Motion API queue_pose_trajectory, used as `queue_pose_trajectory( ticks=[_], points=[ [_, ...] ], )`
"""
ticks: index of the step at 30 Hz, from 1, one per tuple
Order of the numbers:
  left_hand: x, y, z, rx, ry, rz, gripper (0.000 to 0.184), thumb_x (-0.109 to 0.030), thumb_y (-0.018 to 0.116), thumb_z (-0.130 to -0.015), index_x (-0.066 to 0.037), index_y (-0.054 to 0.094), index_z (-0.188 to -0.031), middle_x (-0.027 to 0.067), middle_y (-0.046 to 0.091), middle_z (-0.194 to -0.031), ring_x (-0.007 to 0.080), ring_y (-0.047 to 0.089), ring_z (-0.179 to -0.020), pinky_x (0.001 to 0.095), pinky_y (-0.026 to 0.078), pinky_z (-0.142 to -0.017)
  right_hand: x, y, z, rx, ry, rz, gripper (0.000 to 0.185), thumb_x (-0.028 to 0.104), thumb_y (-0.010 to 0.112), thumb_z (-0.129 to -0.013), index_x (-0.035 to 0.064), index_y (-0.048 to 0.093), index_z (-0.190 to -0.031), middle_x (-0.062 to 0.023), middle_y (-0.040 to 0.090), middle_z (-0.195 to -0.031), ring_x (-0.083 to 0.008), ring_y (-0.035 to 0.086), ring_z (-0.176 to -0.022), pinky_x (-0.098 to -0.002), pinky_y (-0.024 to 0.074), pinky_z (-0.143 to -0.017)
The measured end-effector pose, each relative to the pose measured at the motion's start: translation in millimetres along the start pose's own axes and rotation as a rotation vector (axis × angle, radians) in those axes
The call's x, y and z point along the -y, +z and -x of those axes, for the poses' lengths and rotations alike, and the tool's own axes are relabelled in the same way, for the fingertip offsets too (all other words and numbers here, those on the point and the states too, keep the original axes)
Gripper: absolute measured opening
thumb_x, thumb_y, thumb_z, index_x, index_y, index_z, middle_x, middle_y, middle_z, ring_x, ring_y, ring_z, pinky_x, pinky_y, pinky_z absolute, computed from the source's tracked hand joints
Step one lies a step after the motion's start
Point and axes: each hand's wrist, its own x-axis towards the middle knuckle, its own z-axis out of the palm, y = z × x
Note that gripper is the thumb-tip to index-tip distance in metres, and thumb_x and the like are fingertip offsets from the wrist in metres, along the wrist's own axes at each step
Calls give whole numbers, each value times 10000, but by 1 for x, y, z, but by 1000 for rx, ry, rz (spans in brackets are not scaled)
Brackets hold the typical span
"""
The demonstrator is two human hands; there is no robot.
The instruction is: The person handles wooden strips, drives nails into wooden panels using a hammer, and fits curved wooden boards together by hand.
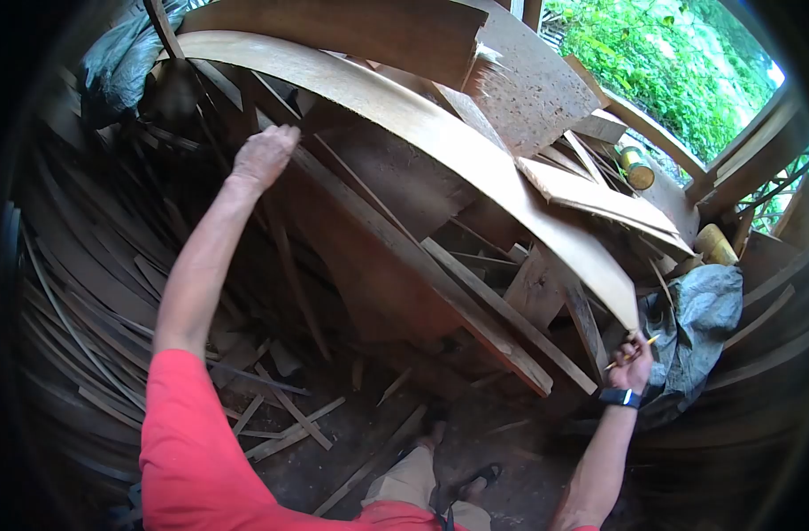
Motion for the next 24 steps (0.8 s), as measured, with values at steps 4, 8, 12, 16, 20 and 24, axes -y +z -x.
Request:
queue_pose_trajectory(
  ticks=[4,8,12,16,20,24],
  points=[
    [30,-48,28,-59,89,-55,308,-57,614,-882,-55,630,-1189,57,663,-957,220,693,-901,331,610,-771,20,22,-15,-3,-104,-51,93,151,642,-991,91,593,-940,29,603,-761,-21,492,-531,-198,301,-396],
    [29,-36,50,-99,88,-7,433,-57,629,-860,-70,603,-1292,42,646,-1023,208,667,-956,311,602,-781,58,36,-9,-7,-198,-38,113,156,660,-980,97,584,-920,30,604,-760,-27,518,-537,-207,309,-398],
    [40,6,95,-70,17,80,462,-140,683,-895,-112,589,-1346,47,636,-1124,233,650,-981,353,595,-794,43,45,9,-13,-200,-1,112,175,630,-983,112,587,-901,42,580,-745,-27,456,-505,-212,295,-394],
    [17,38,113,-31,-218,249,444,-195,705,-917,-119,608,-1343,38,633,-1234,282,633,-1035,429,561,-847,-12,15,28,-53,-69,1,120,187,611,-970,122,579,-875,54,568,-746,-23,386,-484,-208,285,-408],
    [3,45,108,129,-406,372,403,-236,693,-928,-93,638,-1301,74,620,-1358,320,616,-1135,466,507,-963,-68,-8,71,-48,26,-102,118,183,627,-971,117,592,-880,40,595,-763,-20,400,-477,-206,283,-407],
    [-29,43,92,-210,-524,570,412,-368,607,-997,-20,696,-1200,202,622,-1364,407,590,-1221,474,469,-1027,-115,-3,106,-82,81,-190,111,186,645,-970,106,607,-904,25,633,-794,-24,422,-484,-207,286,-411]
  ],
)
